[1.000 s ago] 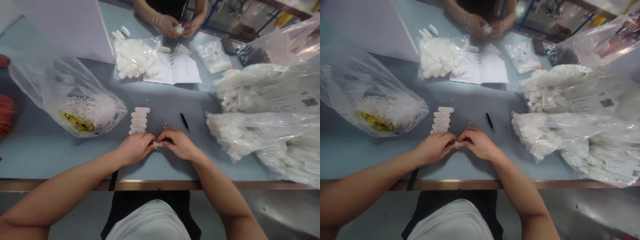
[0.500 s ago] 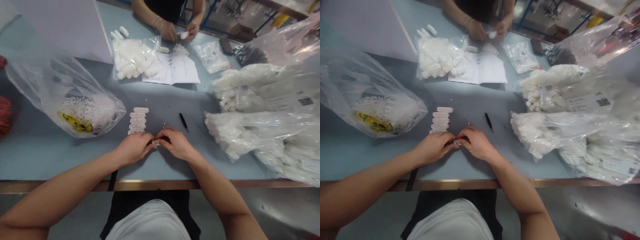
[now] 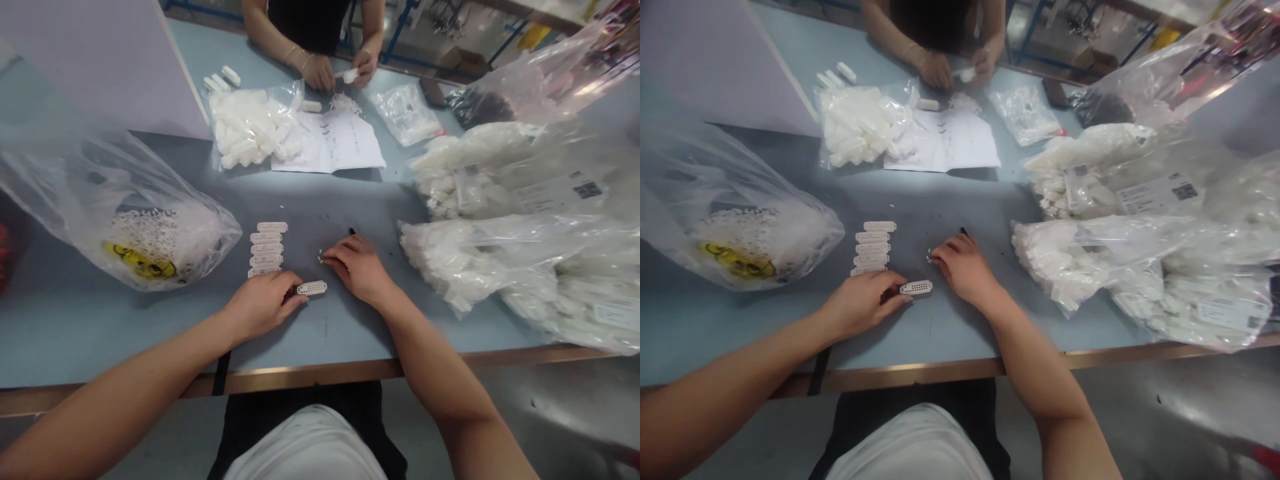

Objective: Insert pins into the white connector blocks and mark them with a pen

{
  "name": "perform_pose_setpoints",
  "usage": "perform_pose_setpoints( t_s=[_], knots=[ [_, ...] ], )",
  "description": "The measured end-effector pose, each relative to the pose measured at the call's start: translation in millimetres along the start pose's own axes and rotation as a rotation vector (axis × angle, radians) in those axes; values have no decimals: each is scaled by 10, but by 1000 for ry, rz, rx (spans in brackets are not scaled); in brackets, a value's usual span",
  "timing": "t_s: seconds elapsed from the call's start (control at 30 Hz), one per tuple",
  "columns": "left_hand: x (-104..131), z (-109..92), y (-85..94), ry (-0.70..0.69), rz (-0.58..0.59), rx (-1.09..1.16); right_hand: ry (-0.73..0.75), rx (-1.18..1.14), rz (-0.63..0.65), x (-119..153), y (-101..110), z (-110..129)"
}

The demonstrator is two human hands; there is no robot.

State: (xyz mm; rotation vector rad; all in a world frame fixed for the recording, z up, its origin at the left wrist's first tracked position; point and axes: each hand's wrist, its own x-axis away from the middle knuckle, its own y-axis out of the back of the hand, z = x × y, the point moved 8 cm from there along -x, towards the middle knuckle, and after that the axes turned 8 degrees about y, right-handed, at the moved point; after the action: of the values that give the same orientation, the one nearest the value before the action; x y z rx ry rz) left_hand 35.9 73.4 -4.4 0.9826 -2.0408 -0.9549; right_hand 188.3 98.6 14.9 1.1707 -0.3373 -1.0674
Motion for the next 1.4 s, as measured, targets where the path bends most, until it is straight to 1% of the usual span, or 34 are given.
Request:
perform_pose_setpoints(
  t_s=[0.17, 0.3, 0.53, 0.73, 0.87, 1.03, 1.17, 1.27, 1.4],
  knots=[
    [-5, -2, 4, 0, -3, -7, 7, 92, 80, -31, -98, 96],
    [1, 15, -7, 0, -5, 6, 3, 174, 132, -31, -141, 121],
    [15, 35, -21, 16, 2, 14, -86, 71, 36, 42, -21, 51],
    [22, 44, -12, 12, -13, 34, -96, 1, 33, 68, -2, 32],
    [23, 45, 3, 20, -20, 36, -82, -30, -2, 74, 24, 34],
    [20, 30, 31, 28, -17, 34, -119, -75, -12, 82, 63, 17],
    [15, 31, 46, 34, -21, 32, -84, -129, -7, 68, 102, 87],
    [13, 35, 43, 27, -28, 39, -17, -194, 8, 60, 119, 197],
    [13, 42, 31, 29, -29, 50, 71, -178, 30, 70, 120, 335]
  ],
)
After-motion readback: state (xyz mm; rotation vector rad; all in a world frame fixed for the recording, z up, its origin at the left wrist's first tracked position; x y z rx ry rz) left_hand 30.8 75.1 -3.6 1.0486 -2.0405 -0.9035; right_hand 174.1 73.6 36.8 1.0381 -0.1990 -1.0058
